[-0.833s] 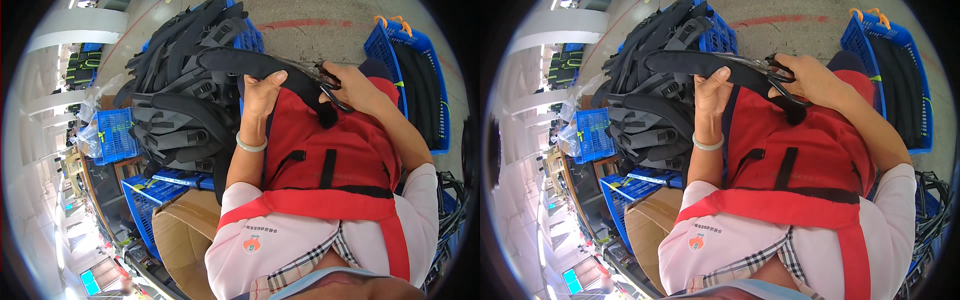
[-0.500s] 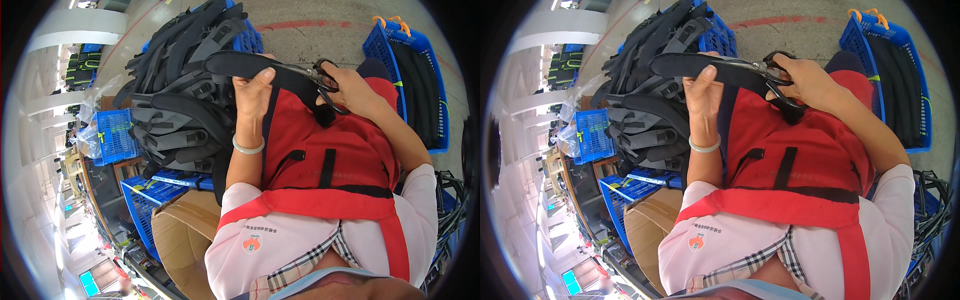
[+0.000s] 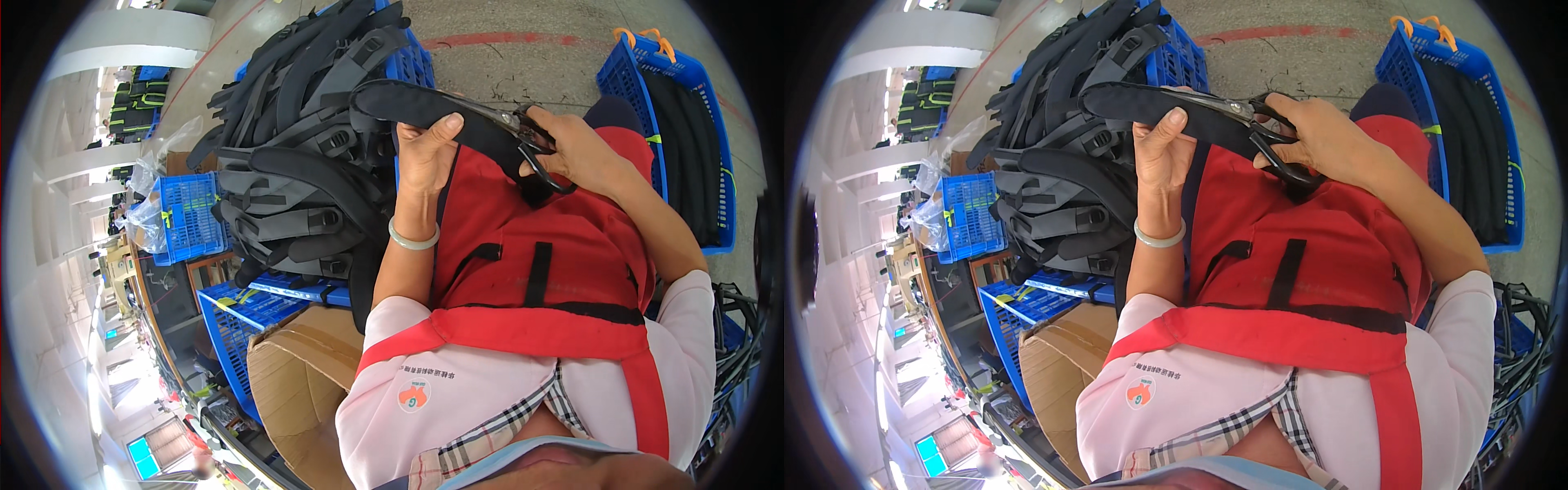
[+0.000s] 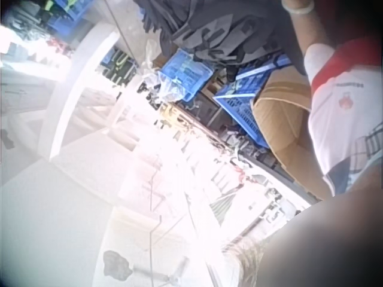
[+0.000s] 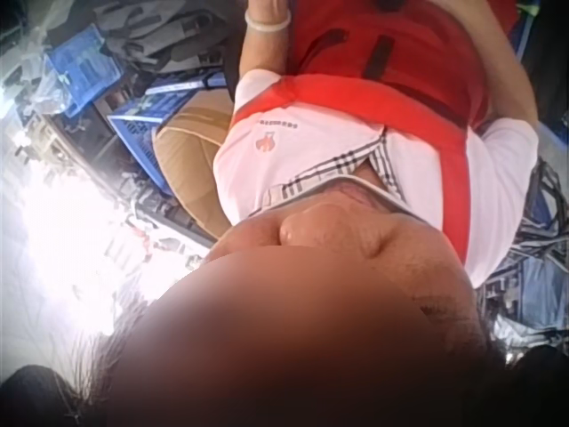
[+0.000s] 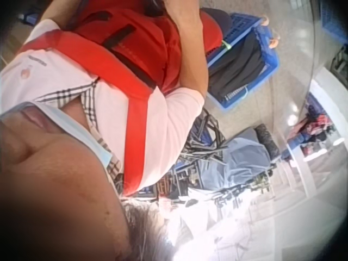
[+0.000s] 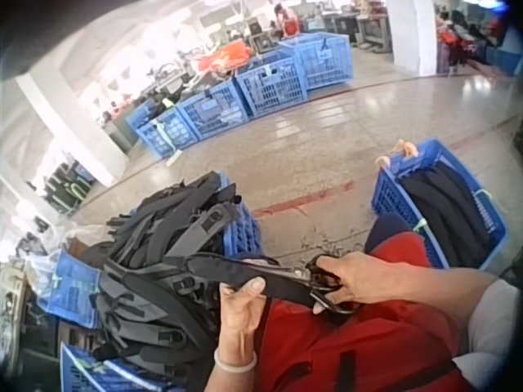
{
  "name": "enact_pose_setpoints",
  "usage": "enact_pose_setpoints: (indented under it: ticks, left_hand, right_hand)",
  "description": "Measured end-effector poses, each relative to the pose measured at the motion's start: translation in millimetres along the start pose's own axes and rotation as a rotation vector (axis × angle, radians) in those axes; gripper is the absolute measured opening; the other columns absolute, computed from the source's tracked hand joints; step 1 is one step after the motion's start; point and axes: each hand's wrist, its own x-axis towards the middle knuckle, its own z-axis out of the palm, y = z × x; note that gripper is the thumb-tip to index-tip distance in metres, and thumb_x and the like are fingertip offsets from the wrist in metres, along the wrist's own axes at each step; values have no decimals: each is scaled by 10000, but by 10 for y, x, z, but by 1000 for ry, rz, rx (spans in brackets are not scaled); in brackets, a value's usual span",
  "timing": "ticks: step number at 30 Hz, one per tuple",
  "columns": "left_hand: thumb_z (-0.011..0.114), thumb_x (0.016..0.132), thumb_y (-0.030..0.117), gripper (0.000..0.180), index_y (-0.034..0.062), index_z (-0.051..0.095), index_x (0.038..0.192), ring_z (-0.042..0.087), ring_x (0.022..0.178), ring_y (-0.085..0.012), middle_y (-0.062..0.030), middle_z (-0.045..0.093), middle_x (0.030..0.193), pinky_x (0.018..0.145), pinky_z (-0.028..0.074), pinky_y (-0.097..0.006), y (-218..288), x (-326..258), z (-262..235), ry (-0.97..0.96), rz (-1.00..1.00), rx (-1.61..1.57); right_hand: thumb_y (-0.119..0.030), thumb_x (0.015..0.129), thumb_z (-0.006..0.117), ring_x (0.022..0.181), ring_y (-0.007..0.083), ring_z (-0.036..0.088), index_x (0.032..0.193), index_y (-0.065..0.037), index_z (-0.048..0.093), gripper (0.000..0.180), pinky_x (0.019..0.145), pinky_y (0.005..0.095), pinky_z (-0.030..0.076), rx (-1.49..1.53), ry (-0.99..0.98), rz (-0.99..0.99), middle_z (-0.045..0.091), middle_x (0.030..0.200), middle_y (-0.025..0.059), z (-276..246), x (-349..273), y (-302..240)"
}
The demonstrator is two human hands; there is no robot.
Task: Trimming excess material or loose threads from backpack straps using a pair of scissors.
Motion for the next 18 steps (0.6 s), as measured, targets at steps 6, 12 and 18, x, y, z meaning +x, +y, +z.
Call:
enact_pose_setpoints:
  ticks: [6,12,18]
  left_hand:
    - [669,790,-93,223,16,661,985,655,853,-175,-79,690,946,817,519,-327,-36,21,34,-52,-27,-22]
    - [666,789,-104,248,15,659,1006,657,862,-177,-74,690,952,815,526,-330,-67,41,33,-56,-36,-20]
    - [682,772,-117,208,6,667,939,659,830,-168,-66,692,915,797,535,-318,-62,57,168,-52,-76,-32]
  right_hand:
    - [-394,757,762,580,346,531,1048,-4,526,541,556,409,401,-12,120,-118,522,602,168,61,31,84]
    - [-374,743,780,571,354,499,1001,13,523,531,554,408,401,30,42,-36,524,623,187,-95,-2,-92]
    - [-316,756,783,537,269,468,997,-1,532,469,522,373,390,1,110,-66,508,620,151,-167,29,-90]
